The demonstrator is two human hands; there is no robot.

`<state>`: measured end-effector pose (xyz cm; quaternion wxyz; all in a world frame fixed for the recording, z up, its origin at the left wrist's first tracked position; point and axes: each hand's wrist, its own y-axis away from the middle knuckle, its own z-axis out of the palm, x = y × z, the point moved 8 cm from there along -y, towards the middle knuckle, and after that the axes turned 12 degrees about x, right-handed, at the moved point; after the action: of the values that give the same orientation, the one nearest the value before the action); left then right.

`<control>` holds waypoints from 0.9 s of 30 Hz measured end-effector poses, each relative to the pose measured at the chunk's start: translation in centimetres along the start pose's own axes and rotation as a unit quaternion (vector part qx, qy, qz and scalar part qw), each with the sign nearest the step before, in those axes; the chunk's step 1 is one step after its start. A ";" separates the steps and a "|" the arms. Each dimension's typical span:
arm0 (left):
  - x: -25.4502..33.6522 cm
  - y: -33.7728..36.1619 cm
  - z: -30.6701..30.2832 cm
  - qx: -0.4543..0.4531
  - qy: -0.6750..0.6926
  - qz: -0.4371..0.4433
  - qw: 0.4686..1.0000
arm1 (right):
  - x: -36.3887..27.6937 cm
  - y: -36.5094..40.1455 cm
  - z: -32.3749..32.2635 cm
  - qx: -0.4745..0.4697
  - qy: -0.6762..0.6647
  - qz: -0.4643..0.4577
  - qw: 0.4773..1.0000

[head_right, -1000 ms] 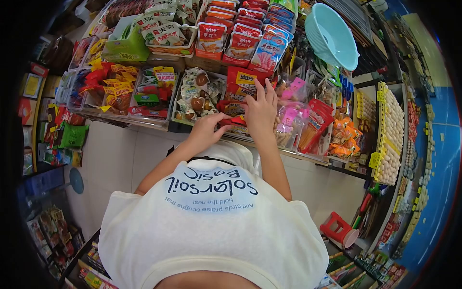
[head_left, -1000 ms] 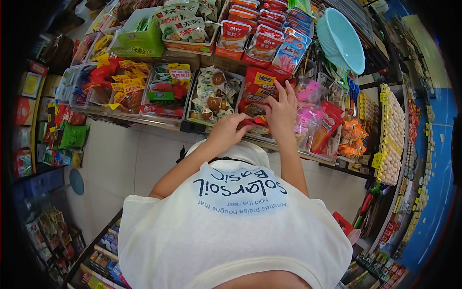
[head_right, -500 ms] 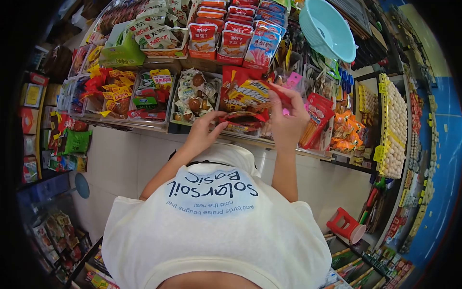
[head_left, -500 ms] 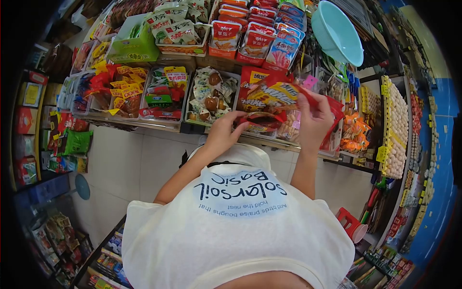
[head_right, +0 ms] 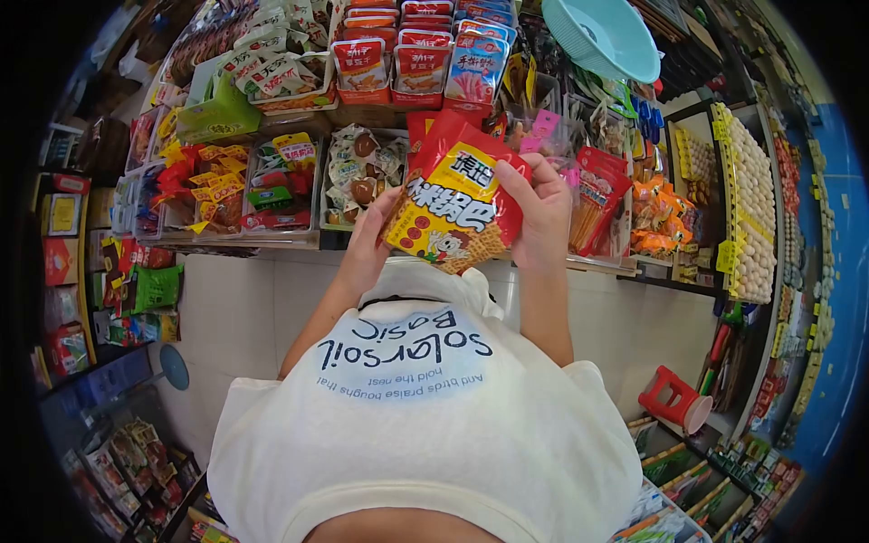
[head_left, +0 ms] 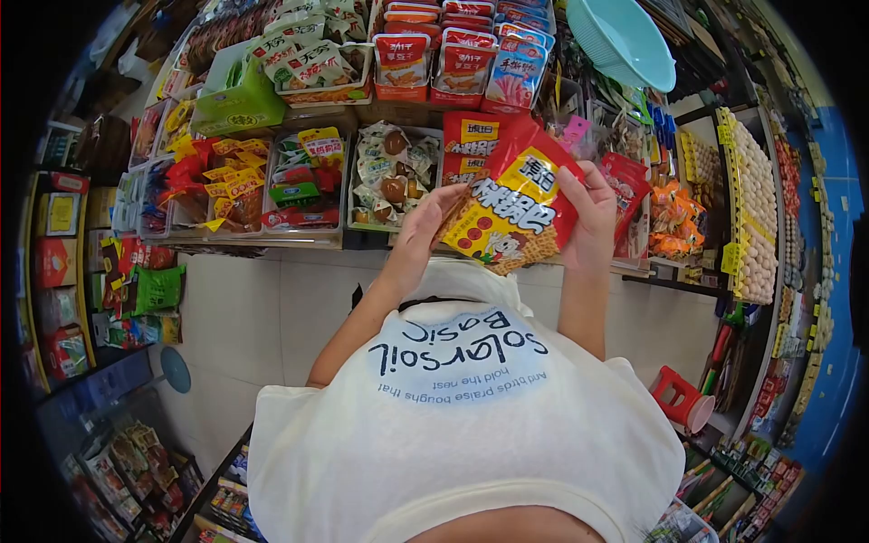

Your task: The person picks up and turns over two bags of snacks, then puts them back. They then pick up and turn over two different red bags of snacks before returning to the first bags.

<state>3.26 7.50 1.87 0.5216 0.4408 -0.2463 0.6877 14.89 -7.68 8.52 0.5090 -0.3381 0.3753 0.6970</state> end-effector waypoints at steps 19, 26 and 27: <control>-0.7 -0.5 0.2 0.067 0.076 -0.118 0.988 | -0.1 1.9 -2.1 0.125 0.276 -0.266 0.915; -0.4 -0.9 -0.2 0.084 0.086 -0.092 0.988 | 2.1 2.0 -0.7 0.061 0.330 -0.191 0.923; -0.3 -1.0 -0.2 0.084 0.084 -0.086 0.989 | 2.8 1.8 -0.7 0.041 0.312 -0.159 0.936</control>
<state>4.14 7.83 1.42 0.5590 0.4427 -0.1043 0.6933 12.52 -7.37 6.08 0.4840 -0.5723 0.4850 0.4505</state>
